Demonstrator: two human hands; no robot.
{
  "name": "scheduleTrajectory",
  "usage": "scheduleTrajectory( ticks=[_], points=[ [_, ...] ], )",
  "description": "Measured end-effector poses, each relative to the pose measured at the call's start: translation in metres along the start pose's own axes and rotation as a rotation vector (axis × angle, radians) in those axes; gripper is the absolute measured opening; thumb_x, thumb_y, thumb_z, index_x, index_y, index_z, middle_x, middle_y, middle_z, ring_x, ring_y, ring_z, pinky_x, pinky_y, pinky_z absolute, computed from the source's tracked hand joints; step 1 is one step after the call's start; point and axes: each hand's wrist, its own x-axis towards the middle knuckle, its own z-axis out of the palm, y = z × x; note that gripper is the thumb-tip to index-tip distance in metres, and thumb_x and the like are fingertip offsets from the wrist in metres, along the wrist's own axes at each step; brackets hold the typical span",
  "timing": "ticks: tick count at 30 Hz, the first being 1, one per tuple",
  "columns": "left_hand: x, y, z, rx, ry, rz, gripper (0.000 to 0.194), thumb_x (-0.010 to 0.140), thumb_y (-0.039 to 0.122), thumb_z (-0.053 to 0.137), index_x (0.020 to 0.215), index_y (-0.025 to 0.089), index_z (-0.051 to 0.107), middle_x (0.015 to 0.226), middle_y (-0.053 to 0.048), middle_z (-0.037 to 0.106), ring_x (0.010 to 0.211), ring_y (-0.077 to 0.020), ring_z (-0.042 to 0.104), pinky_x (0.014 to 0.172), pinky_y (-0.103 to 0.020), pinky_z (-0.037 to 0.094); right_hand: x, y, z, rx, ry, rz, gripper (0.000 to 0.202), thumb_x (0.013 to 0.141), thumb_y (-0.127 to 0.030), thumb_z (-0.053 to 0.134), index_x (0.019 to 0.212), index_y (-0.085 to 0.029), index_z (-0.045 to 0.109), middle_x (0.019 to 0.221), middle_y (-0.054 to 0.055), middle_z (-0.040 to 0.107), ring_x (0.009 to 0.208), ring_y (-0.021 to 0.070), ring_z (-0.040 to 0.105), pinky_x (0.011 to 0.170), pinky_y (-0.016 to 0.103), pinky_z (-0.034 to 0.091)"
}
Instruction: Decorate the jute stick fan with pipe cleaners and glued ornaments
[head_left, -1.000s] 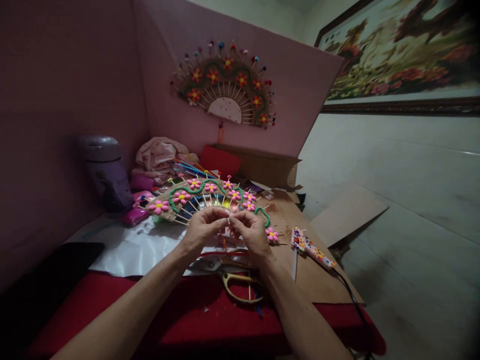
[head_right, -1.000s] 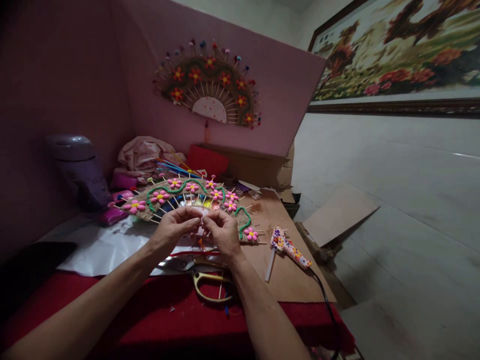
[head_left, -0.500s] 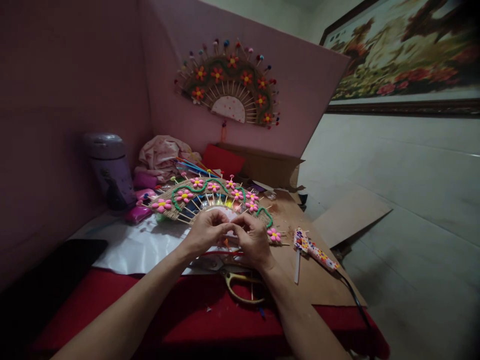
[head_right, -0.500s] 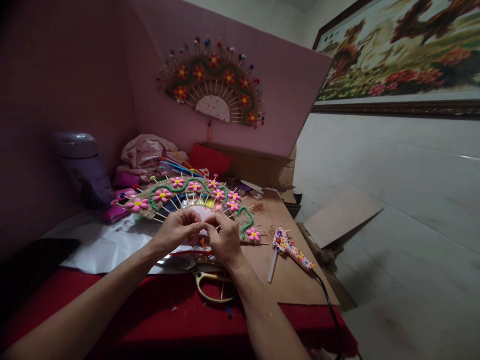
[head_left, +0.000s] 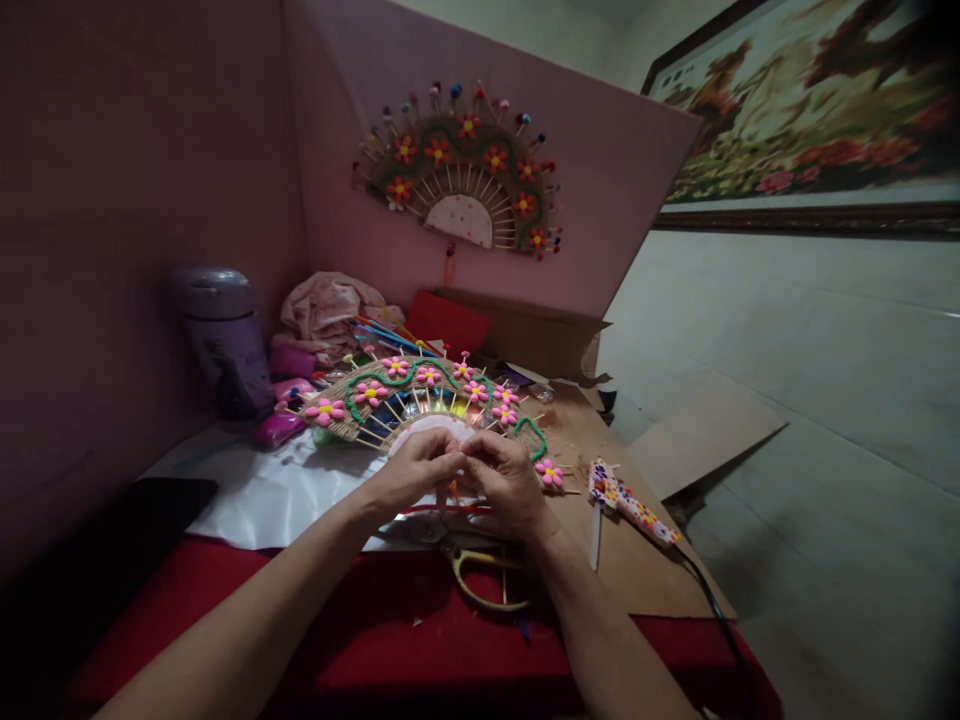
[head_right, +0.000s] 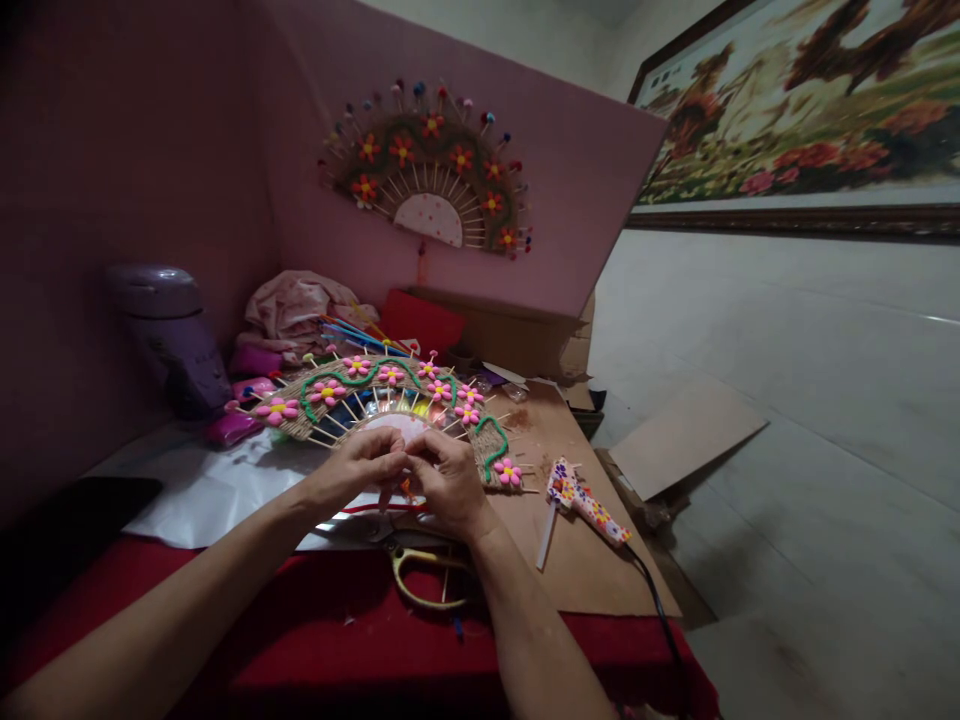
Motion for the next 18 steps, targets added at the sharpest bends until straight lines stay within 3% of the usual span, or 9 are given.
scheduleTrajectory(
  ticks=[2,7,18],
  points=[
    [0.0001,0.0021,-0.0004,-0.164,-0.035,-0.043,0.034,0.069,0.042,0.066,0.064,0.015,0.047,0.052,0.003,0.051,0.044,-0.0078,0.049,0.042,-0.02,0.042,0.0012,0.0002,0.001,0.178,0.008,0.097,0.007,0.075,-0.025,0.061,0.07,-0.02,0.06,0.063,-0.002,0.058,0.057,0.0118,0.052,0.054,0.023,0.041],
    [0.0017,0.0061,0.0014,-0.329,0.077,-0.048,0.035,0.066,0.041,0.07,0.061,0.013,0.05,0.052,0.003,0.049,0.042,-0.0058,0.045,0.04,-0.019,0.044,0.003,-0.0022,0.0046,0.39,0.014,0.269,0.019,0.068,-0.033,0.068,0.065,-0.017,0.059,0.058,-0.002,0.058,0.046,0.0087,0.049,0.044,0.022,0.039],
    [0.0023,0.0023,0.001,-0.237,0.11,-0.04,0.038,0.068,0.048,0.066,0.063,0.012,0.053,0.05,0.003,0.051,0.042,-0.0079,0.049,0.041,-0.022,0.046,0.0025,0.0016,0.0069,0.364,0.028,0.237,0.02,0.07,-0.034,0.067,0.067,-0.017,0.058,0.058,-0.002,0.059,0.047,0.0083,0.05,0.046,0.021,0.039]
  ],
)
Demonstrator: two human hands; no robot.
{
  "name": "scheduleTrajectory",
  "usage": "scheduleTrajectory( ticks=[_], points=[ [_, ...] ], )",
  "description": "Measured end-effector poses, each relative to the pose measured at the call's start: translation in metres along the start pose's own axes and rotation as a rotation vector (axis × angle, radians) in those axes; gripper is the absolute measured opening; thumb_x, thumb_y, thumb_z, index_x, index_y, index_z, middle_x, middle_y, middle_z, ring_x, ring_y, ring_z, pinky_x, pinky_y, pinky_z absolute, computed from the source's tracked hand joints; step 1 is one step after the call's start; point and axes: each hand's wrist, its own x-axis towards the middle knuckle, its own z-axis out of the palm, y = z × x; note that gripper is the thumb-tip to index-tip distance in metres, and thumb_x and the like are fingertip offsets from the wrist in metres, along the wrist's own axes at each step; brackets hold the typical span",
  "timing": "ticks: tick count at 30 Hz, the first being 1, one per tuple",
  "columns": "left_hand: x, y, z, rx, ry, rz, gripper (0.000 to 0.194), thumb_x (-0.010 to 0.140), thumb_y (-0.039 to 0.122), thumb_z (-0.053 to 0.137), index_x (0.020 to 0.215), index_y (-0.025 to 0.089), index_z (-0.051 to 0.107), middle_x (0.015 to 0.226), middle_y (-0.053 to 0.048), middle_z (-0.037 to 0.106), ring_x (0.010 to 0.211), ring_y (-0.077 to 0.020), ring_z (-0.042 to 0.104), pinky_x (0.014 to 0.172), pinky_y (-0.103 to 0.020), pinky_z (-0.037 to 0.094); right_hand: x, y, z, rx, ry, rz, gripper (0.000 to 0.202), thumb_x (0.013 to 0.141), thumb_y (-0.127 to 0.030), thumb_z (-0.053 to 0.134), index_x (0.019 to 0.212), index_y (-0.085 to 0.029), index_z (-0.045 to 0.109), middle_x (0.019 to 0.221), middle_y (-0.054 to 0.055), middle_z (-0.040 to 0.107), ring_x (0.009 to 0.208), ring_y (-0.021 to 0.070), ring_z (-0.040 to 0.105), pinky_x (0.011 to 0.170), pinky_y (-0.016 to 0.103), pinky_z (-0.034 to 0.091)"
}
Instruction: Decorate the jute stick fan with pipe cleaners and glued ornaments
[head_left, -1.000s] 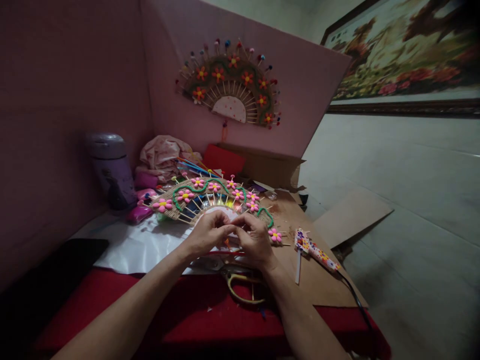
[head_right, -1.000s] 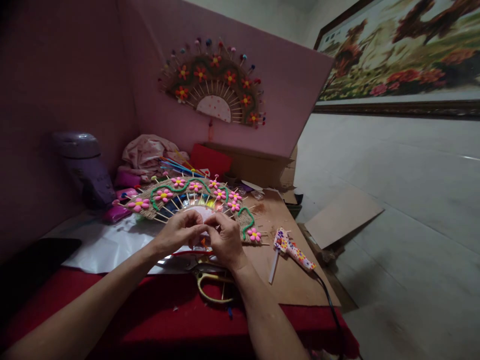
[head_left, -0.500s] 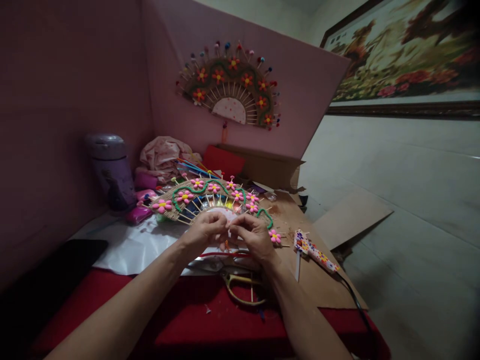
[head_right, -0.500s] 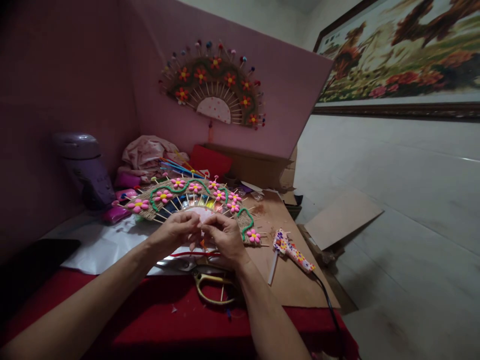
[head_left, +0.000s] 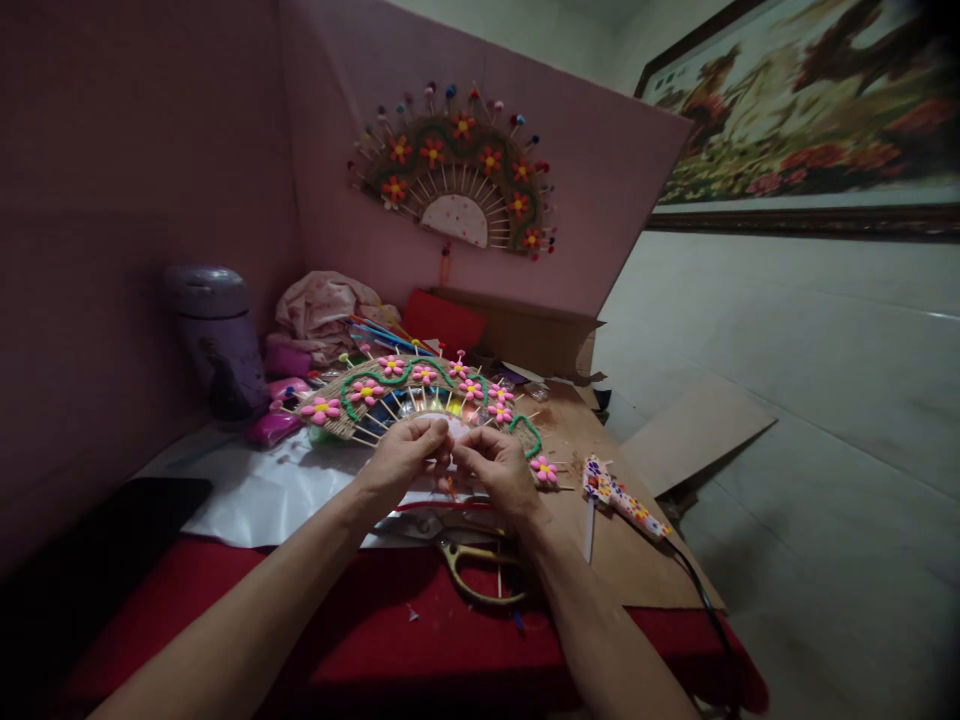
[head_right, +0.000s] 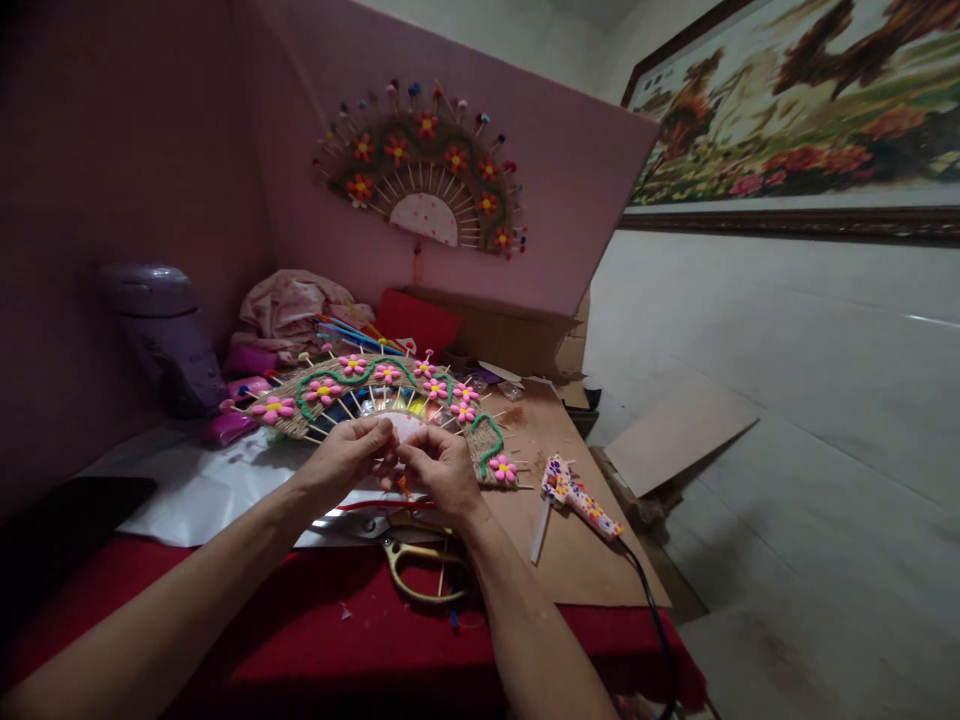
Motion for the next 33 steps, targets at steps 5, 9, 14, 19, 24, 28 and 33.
scheduleTrajectory(
  ticks=[5,9,14,19,24,28,33],
  points=[
    [0.003,-0.002,0.0,0.23,0.003,0.054,0.036,0.061,0.042,0.073,0.061,0.014,0.049,0.044,0.003,0.055,0.038,-0.0117,0.054,0.04,-0.021,0.042,0.0,0.007,-0.005,-0.348,0.061,-0.175,0.012,0.077,-0.029,0.059,0.069,-0.019,0.059,0.062,-0.001,0.058,0.055,0.0121,0.052,0.053,0.024,0.04],
    [0.003,-0.006,-0.003,0.372,0.023,0.089,0.034,0.063,0.04,0.071,0.061,0.016,0.048,0.043,0.003,0.054,0.037,-0.011,0.052,0.038,-0.019,0.037,-0.003,0.001,-0.005,-0.693,0.066,-0.412,0.011,0.078,-0.016,0.053,0.069,-0.02,0.059,0.069,0.001,0.057,0.067,0.0148,0.052,0.063,0.026,0.038],
    [0.001,-0.005,-0.006,0.412,-0.027,0.067,0.035,0.063,0.042,0.07,0.06,0.015,0.048,0.049,0.003,0.053,0.042,-0.0089,0.05,0.039,-0.018,0.036,-0.005,-0.004,-0.005,-0.718,-0.047,-0.463,0.014,0.081,-0.015,0.049,0.072,-0.02,0.059,0.072,0.002,0.057,0.07,0.0152,0.051,0.065,0.026,0.037],
    [-0.001,-0.002,-0.001,0.12,-0.121,-0.045,0.038,0.067,0.048,0.067,0.067,0.013,0.051,0.054,0.002,0.054,0.044,-0.0083,0.05,0.043,-0.02,0.043,-0.001,0.001,-0.003,-0.32,0.017,-0.219,0.01,0.078,-0.025,0.057,0.07,-0.02,0.06,0.065,-0.001,0.056,0.061,0.0125,0.051,0.057,0.024,0.04],
    [0.002,-0.004,0.004,-0.1,0.01,-0.046,0.035,0.065,0.042,0.071,0.069,0.013,0.052,0.055,0.002,0.055,0.045,-0.0089,0.053,0.044,-0.021,0.047,0.002,0.004,0.004,0.133,0.034,0.079,0.024,0.071,-0.039,0.066,0.069,-0.017,0.056,0.06,-0.002,0.059,0.048,0.0089,0.051,0.046,0.021,0.042],
    [0.003,-0.007,0.004,-0.114,0.024,-0.046,0.036,0.065,0.043,0.071,0.066,0.013,0.051,0.053,0.003,0.053,0.043,-0.0084,0.052,0.042,-0.022,0.048,0.002,0.004,0.008,0.237,0.052,0.145,0.03,0.066,-0.043,0.07,0.071,-0.016,0.056,0.065,0.0,0.062,0.048,0.0085,0.054,0.042,0.019,0.042],
    [0.003,-0.008,0.005,-0.079,0.039,-0.01,0.039,0.065,0.046,0.069,0.064,0.013,0.05,0.052,0.004,0.051,0.041,-0.0073,0.049,0.041,-0.021,0.046,0.003,0.007,0.008,0.211,0.038,0.091,0.031,0.067,-0.043,0.069,0.069,-0.015,0.056,0.063,0.0,0.063,0.045,0.0082,0.053,0.04,0.019,0.042]
  ],
)
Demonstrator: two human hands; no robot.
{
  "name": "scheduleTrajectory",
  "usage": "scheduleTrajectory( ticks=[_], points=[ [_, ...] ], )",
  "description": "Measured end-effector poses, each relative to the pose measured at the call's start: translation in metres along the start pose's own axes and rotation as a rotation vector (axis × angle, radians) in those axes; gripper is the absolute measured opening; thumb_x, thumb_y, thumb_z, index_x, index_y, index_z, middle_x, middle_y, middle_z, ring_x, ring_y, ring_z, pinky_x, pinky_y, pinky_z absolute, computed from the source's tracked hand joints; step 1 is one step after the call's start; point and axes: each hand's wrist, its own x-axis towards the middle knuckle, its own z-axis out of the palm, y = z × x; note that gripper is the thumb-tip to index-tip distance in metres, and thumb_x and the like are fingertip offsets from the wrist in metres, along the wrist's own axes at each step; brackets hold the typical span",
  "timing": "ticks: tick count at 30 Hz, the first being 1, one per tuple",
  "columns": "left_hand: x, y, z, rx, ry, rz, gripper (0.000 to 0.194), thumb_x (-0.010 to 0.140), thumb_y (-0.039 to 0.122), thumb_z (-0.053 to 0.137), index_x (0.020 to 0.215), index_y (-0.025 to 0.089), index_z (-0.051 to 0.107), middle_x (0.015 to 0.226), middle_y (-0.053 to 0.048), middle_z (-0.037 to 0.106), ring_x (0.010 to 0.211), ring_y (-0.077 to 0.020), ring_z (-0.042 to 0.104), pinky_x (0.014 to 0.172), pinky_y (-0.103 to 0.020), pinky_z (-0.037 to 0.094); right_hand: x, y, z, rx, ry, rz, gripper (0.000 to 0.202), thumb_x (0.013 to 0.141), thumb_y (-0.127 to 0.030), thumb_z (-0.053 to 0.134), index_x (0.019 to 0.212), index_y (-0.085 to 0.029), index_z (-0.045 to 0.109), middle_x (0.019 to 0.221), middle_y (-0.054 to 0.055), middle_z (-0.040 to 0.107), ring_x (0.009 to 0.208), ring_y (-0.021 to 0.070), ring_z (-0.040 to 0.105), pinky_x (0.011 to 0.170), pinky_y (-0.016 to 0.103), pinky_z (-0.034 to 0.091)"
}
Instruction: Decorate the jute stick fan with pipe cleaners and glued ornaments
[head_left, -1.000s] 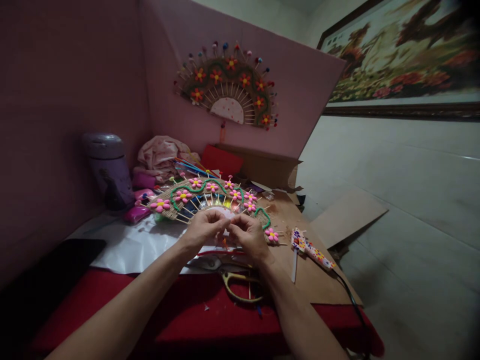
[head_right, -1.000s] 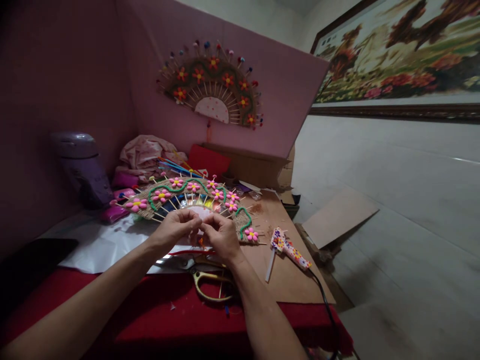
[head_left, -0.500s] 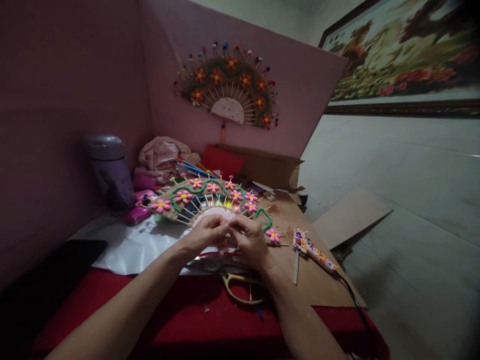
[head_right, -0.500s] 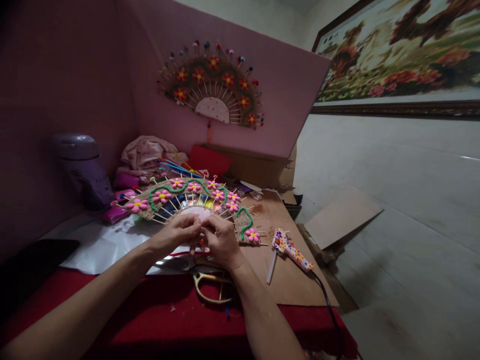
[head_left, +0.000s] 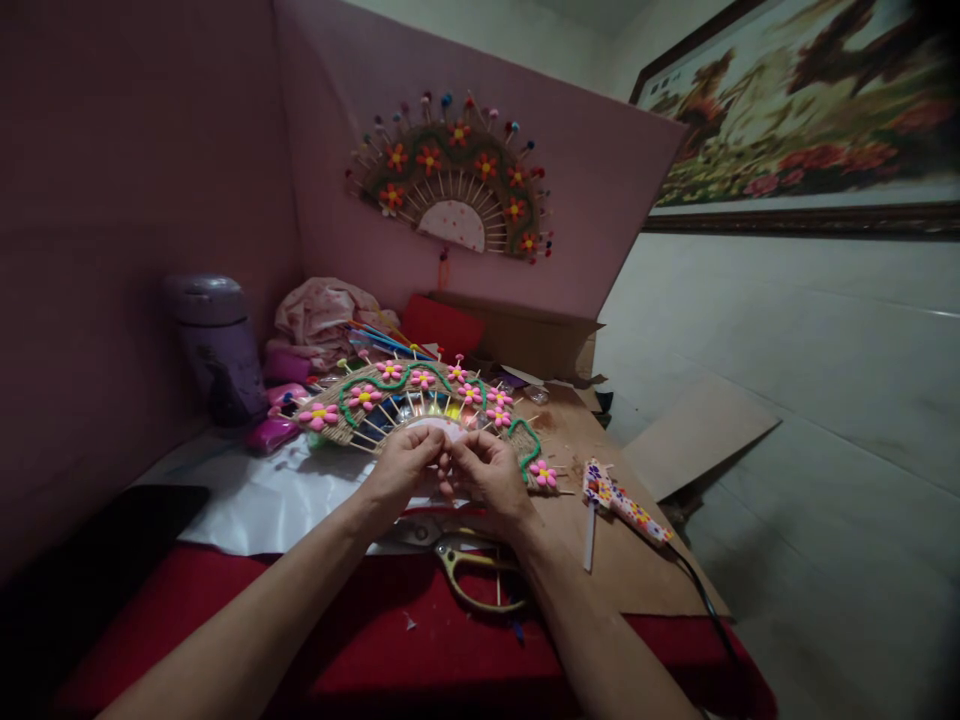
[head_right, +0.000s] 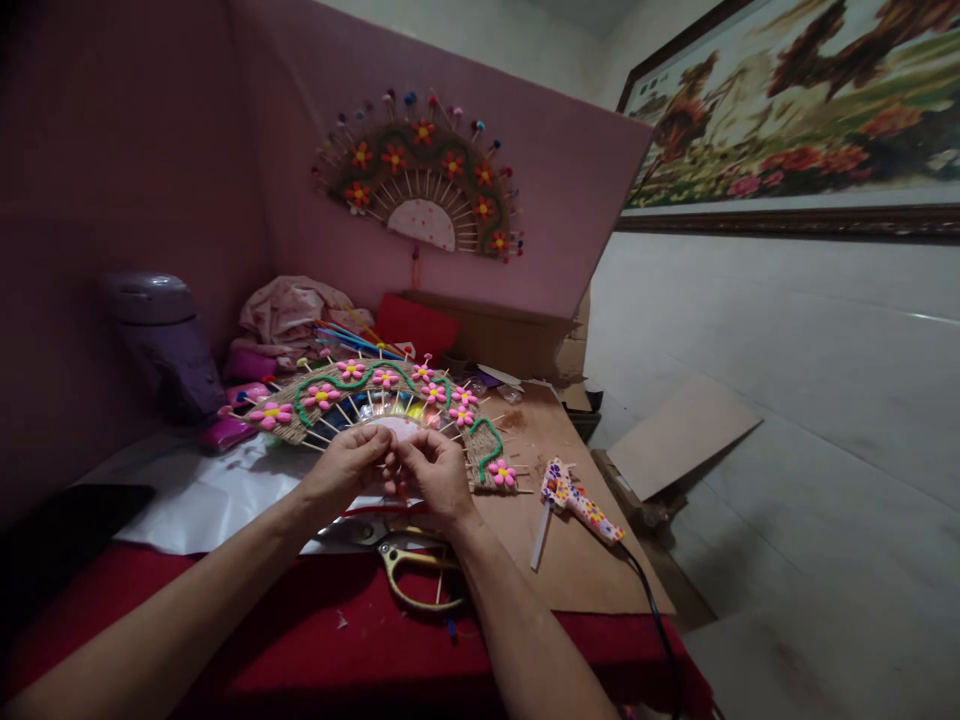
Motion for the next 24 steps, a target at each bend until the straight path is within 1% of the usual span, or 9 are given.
scheduleTrajectory(
  ticks=[4,7,10,12,14,16,19,22,24],
  points=[
    [0.001,-0.002,-0.001,0.127,0.018,0.057,0.037,0.066,0.045,0.069,0.064,0.014,0.05,0.052,0.003,0.053,0.043,-0.009,0.051,0.041,-0.021,0.044,0.0,0.002,0.001,-0.069,0.025,-0.048,0.027,0.071,-0.041,0.066,0.069,-0.017,0.055,0.057,-0.002,0.06,0.044,0.0093,0.052,0.042,0.021,0.042],
    [0.002,-0.006,-0.003,0.252,0.061,0.103,0.036,0.065,0.043,0.07,0.063,0.014,0.048,0.049,0.003,0.054,0.041,-0.0095,0.051,0.04,-0.02,0.041,-0.001,0.004,0.003,-0.2,0.08,-0.132,0.021,0.074,-0.036,0.062,0.069,-0.017,0.054,0.056,-0.003,0.058,0.046,0.01,0.052,0.044,0.022,0.041],
    [0.003,-0.009,-0.005,0.324,0.089,0.132,0.038,0.066,0.046,0.068,0.063,0.015,0.046,0.047,0.004,0.052,0.038,-0.0084,0.049,0.037,-0.018,0.036,-0.002,0.007,0.004,-0.328,0.162,-0.242,0.016,0.073,-0.029,0.062,0.067,-0.017,0.054,0.057,-0.004,0.053,0.051,0.0086,0.049,0.049,0.02,0.039],
    [0.003,-0.01,-0.005,0.329,0.072,0.122,0.038,0.067,0.047,0.067,0.063,0.016,0.045,0.046,0.005,0.051,0.037,-0.008,0.049,0.037,-0.017,0.034,-0.001,0.007,0.003,-0.33,0.177,-0.258,0.016,0.071,-0.027,0.064,0.066,-0.016,0.055,0.058,-0.005,0.052,0.052,0.0079,0.047,0.05,0.02,0.038],
    [0.002,-0.009,-0.006,0.298,0.017,0.101,0.039,0.068,0.047,0.066,0.063,0.016,0.043,0.046,0.005,0.051,0.037,-0.0084,0.049,0.037,-0.017,0.034,-0.001,0.006,0.002,-0.241,0.133,-0.183,0.019,0.069,-0.03,0.066,0.066,-0.016,0.054,0.057,-0.005,0.052,0.049,0.0077,0.047,0.047,0.02,0.038],
    [0.001,-0.007,-0.006,0.248,-0.062,0.073,0.039,0.069,0.047,0.064,0.062,0.016,0.043,0.045,0.004,0.051,0.037,-0.0086,0.049,0.037,-0.017,0.034,0.0,0.004,0.0,-0.095,0.048,-0.057,0.023,0.066,-0.033,0.07,0.066,-0.017,0.053,0.055,-0.005,0.053,0.044,0.0082,0.047,0.043,0.02,0.037],
    [0.0,-0.003,-0.005,0.098,-0.136,0.001,0.037,0.07,0.045,0.066,0.063,0.015,0.046,0.046,0.003,0.05,0.039,-0.0076,0.048,0.039,-0.018,0.037,-0.001,0.0,-0.003,0.107,-0.058,0.085,0.026,0.063,-0.034,0.073,0.067,-0.016,0.054,0.054,-0.004,0.055,0.04,0.0079,0.048,0.04,0.02,0.038],
    [0.0,-0.001,-0.004,-0.029,-0.067,-0.049,0.034,0.067,0.042,0.069,0.068,0.015,0.049,0.053,0.004,0.053,0.042,-0.0075,0.05,0.041,-0.02,0.042,-0.001,-0.004,-0.006,0.176,-0.043,0.11,0.026,0.063,-0.034,0.074,0.067,-0.015,0.056,0.053,-0.005,0.054,0.039,0.0058,0.046,0.04,0.019,0.038],
    [0.001,-0.001,-0.004,-0.004,-0.016,-0.007,0.034,0.067,0.042,0.069,0.068,0.014,0.049,0.055,0.003,0.054,0.042,-0.0079,0.051,0.041,-0.02,0.043,0.0,-0.004,-0.007,0.169,0.002,0.101,0.026,0.062,-0.033,0.074,0.067,-0.015,0.057,0.054,-0.005,0.053,0.041,0.0052,0.046,0.041,0.018,0.039]
  ],
)
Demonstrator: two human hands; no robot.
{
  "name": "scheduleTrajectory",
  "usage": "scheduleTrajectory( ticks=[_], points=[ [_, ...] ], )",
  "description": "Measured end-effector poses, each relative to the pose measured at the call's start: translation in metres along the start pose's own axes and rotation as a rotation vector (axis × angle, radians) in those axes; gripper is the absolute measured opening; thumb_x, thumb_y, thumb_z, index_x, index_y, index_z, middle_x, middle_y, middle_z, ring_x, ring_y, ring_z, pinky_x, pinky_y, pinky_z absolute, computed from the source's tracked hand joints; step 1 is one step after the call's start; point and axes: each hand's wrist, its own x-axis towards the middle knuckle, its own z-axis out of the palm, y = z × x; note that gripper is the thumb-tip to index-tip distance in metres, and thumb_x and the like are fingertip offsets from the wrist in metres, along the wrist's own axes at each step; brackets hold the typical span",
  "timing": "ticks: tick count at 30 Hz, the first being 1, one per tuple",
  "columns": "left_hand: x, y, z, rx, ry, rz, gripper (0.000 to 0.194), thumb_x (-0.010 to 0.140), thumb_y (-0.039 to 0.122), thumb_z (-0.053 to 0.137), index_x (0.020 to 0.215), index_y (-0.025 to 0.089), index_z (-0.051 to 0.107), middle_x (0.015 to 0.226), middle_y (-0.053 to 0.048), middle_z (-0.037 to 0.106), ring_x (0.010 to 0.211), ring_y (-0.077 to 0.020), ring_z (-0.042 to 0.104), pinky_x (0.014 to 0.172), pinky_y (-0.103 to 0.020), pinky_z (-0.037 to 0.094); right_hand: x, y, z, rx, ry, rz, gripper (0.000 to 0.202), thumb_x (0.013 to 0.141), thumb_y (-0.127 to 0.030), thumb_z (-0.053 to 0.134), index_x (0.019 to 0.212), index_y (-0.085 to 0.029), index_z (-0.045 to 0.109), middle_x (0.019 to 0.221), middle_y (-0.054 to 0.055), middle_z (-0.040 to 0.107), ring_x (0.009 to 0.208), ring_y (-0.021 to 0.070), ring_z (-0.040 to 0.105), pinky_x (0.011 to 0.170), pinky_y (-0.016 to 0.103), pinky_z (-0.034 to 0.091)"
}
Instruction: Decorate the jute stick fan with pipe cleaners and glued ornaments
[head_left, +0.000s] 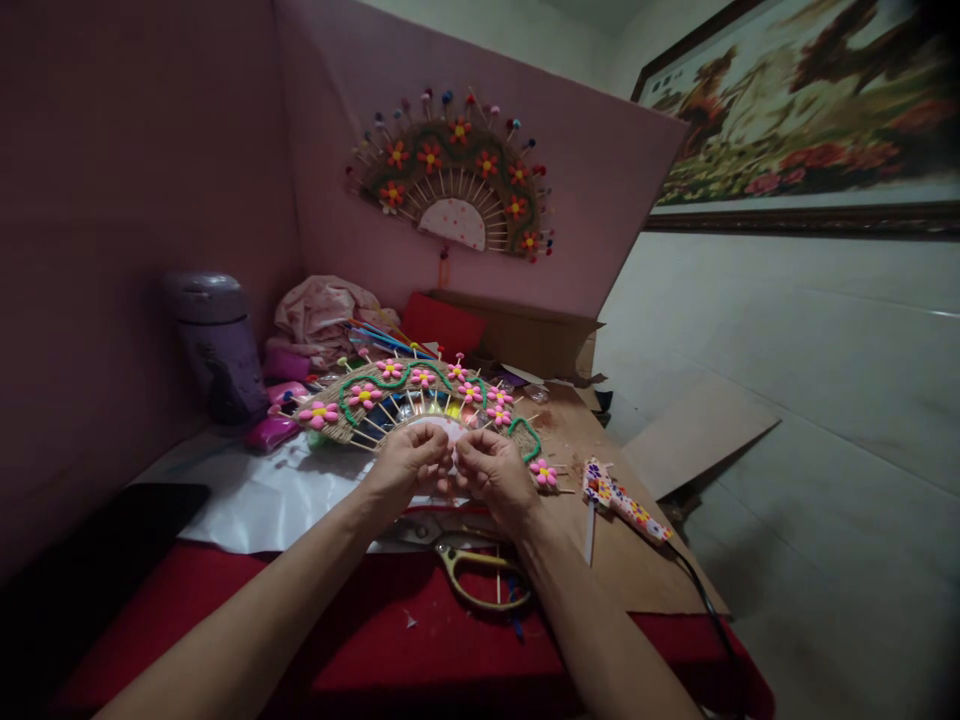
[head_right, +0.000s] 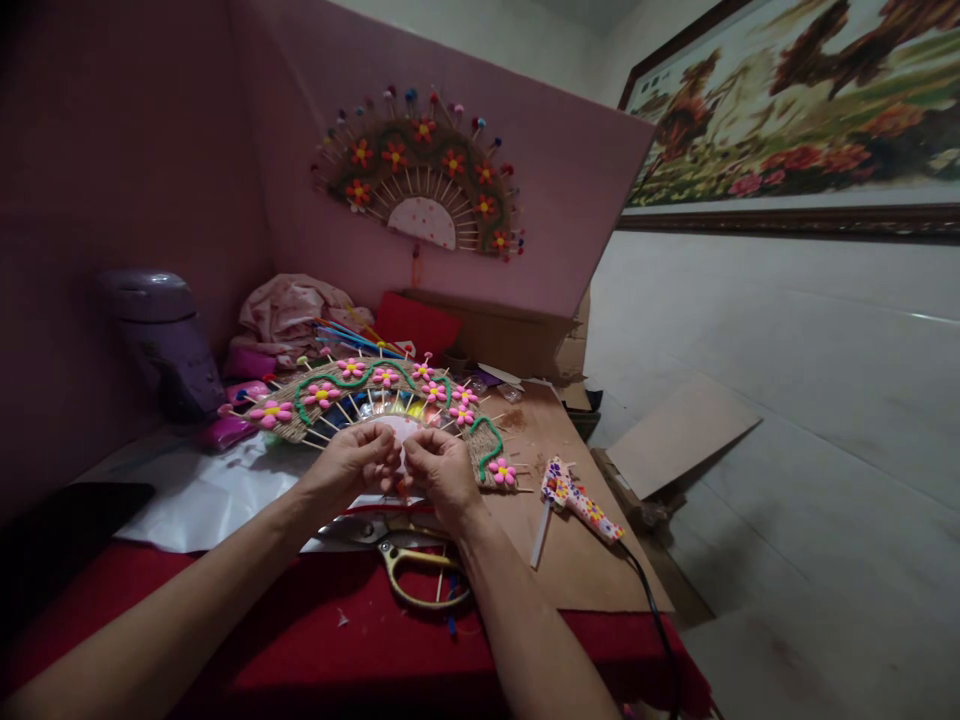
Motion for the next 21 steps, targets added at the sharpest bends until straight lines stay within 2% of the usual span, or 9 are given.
scheduleTrajectory(
  ticks=[4,8,10,12,14,17,21],
  points=[
    [0.002,0.0,-0.003,0.137,0.051,0.141,0.037,0.07,0.046,0.065,0.062,0.015,0.048,0.052,0.004,0.05,0.039,-0.0069,0.046,0.037,-0.02,0.039,0.004,0.001,-0.002,-0.081,0.14,-0.097,0.026,0.066,-0.037,0.07,0.072,-0.015,0.058,0.058,-0.004,0.053,0.045,0.0057,0.046,0.042,0.017,0.039],
    [0.001,0.002,-0.004,0.356,0.116,0.236,0.042,0.079,0.052,0.049,0.059,0.015,0.049,0.046,0.004,0.046,0.036,-0.007,0.041,0.036,-0.02,0.034,0.01,-0.006,-0.014,-0.292,0.423,-0.428,0.027,0.07,-0.041,0.064,0.077,-0.015,0.059,0.059,-0.005,0.051,0.045,0.0065,0.042,0.041,0.019,0.035],
    [0.0,0.002,-0.004,0.548,0.167,0.313,0.041,0.081,0.047,0.048,0.055,0.016,0.049,0.045,0.003,0.045,0.039,-0.0076,0.042,0.04,-0.021,0.034,0.012,-0.014,-0.025,-0.443,0.593,-0.565,0.027,0.072,-0.041,0.061,0.077,-0.015,0.06,0.061,-0.003,0.054,0.046,0.0077,0.043,0.045,0.02,0.035],
    [-0.001,0.002,-0.004,0.759,0.229,0.442,0.027,0.079,0.035,0.054,0.059,0.016,0.052,0.054,0.001,0.052,0.049,-0.0098,0.048,0.048,-0.022,0.039,0.015,-0.021,-0.037,-0.614,0.764,-0.616,0.028,0.076,-0.041,0.056,0.078,-0.014,0.062,0.064,0.001,0.059,0.052,0.0108,0.049,0.051,0.023,0.038],
    [-0.002,0.0,-0.004,0.965,0.239,0.61,0.005,0.076,0.019,0.055,0.073,0.017,0.058,0.073,-0.002,0.061,0.068,-0.0141,0.055,0.062,-0.026,0.045,0.018,-0.026,-0.049,-0.819,0.889,-0.564,0.031,0.081,-0.04,0.046,0.083,-0.014,0.065,0.07,0.005,0.063,0.062,0.0149,0.055,0.059,0.026,0.039],
    [-0.002,-0.002,-0.003,1.277,0.175,0.765,0.02,0.076,0.012,0.052,0.093,0.019,0.06,0.102,-0.006,0.063,0.098,-0.0207,0.054,0.085,-0.037,0.042,0.022,-0.028,-0.063,-1.145,0.959,-0.365,0.036,0.087,-0.033,0.033,0.093,-0.016,0.064,0.086,0.009,0.066,0.081,0.0199,0.057,0.069,0.029,0.037],
    [-0.002,-0.004,-0.003,1.598,0.205,0.708,0.037,0.074,0.025,0.06,0.11,0.021,0.058,0.123,-0.009,0.055,0.119,-0.0281,0.041,0.098,-0.045,0.032,0.027,-0.024,-0.072,-1.292,0.933,-0.227,0.036,0.087,-0.03,0.032,0.094,-0.015,0.064,0.094,0.014,0.063,0.091,0.0246,0.054,0.075,0.033,0.034]
  ],
)
